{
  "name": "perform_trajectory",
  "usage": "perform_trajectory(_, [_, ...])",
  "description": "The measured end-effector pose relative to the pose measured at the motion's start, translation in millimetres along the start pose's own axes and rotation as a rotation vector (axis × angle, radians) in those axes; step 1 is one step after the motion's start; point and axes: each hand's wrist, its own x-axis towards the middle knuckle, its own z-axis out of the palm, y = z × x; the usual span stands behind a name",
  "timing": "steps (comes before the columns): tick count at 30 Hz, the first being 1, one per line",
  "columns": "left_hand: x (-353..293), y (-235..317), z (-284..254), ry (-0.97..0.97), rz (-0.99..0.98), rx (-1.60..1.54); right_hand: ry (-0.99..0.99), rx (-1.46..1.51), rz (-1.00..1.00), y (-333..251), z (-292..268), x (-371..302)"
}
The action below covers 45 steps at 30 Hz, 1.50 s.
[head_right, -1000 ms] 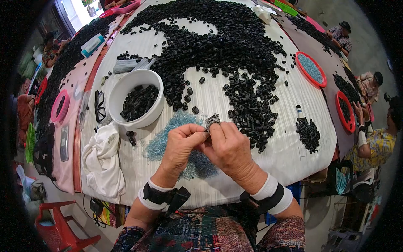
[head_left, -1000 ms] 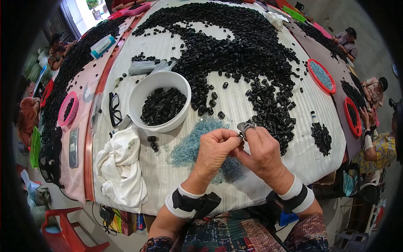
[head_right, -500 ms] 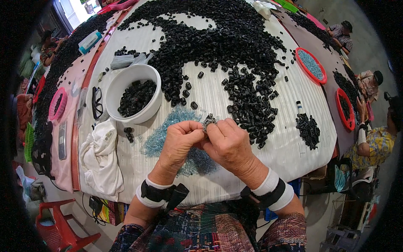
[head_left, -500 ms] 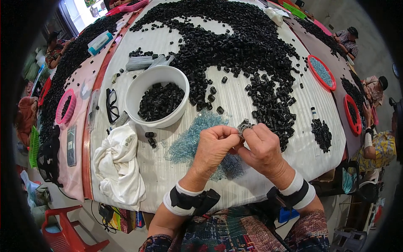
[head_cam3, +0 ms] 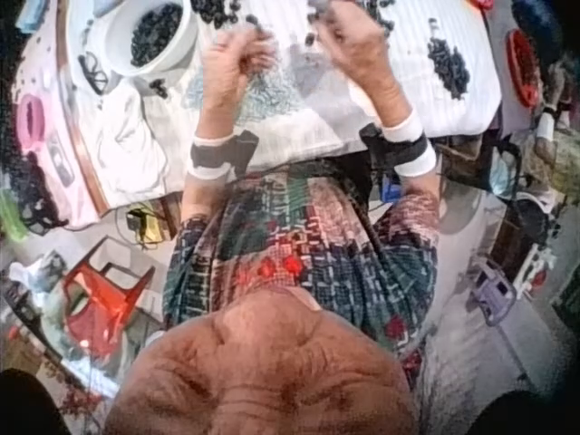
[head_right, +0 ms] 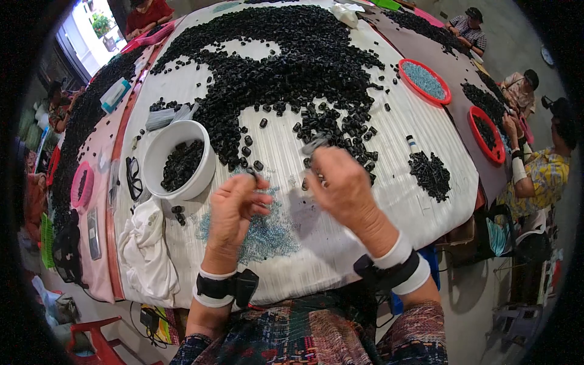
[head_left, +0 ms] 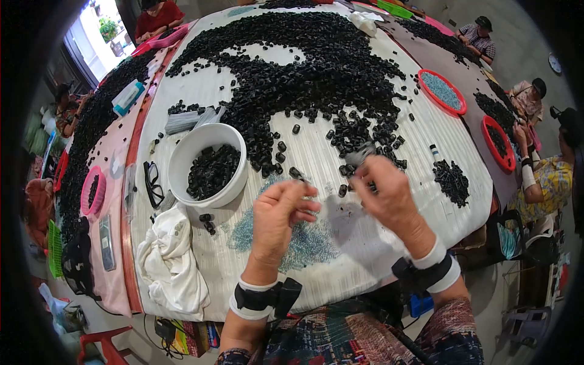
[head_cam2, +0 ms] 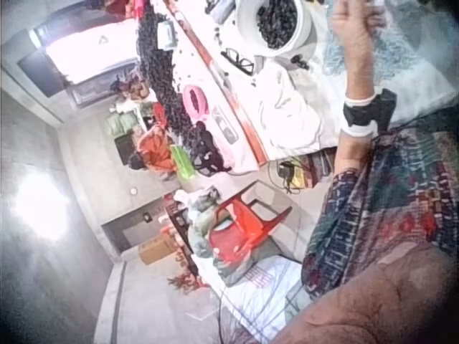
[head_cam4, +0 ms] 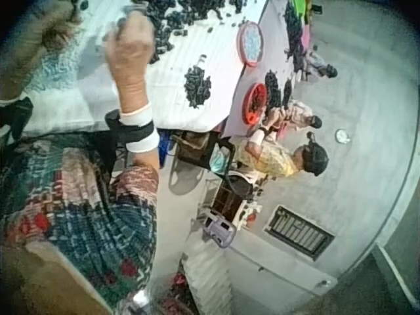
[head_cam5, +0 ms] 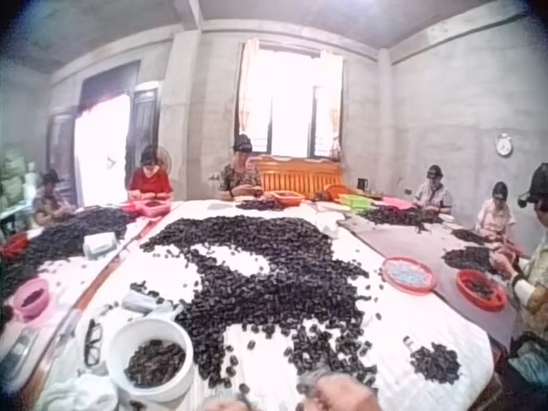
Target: The recorder is assembling small black shoe components at a large table with other workers.
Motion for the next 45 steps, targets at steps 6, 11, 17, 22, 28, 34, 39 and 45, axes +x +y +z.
perform_trajectory(6, [5.8,25.5,-23.3,0.182,0.235,-0.157,-0.175,-0.173,0.124,34.0,2.8,-18.6])
perform_trajectory(11, [10.6,38.6,-36.7,0.472,0.231,-0.221,-0.21,-0.228,0.032,25.7,20.8,-31.9])
perform_trajectory(17, [10.3,47.2,-42.2,0.34,0.206,-0.295,-0.292,-0.16,0.084,10.5,8.8,-27.5])
perform_trajectory(22, [7.4,45.5,-43.5,0.187,0.163,-0.307,-0.242,-0.169,-0.022,6.9,24.8,-12.9])
perform_trajectory(28, [6.1,27.0,-23.9,0.087,0.019,-0.132,-0.282,-0.175,-0.088,12.9,41.0,-8.9])
perform_trajectory(34, [1.9,-0.9,-13.1,-0.059,-0.12,0.079,-0.038,0.18,-0.167,-14.1,25.7,-7.5])
perform_trajectory(39, [-2.9,-1.2,-2.4,-0.299,-0.257,-0.089,0.052,0.224,-0.236,-28.8,21.3,-9.7])
perform_trajectory(45, [-1.1,-6.2,-7.2,-0.298,-0.233,-0.098,0.028,0.238,-0.228,-28.4,18.6,-9.7])
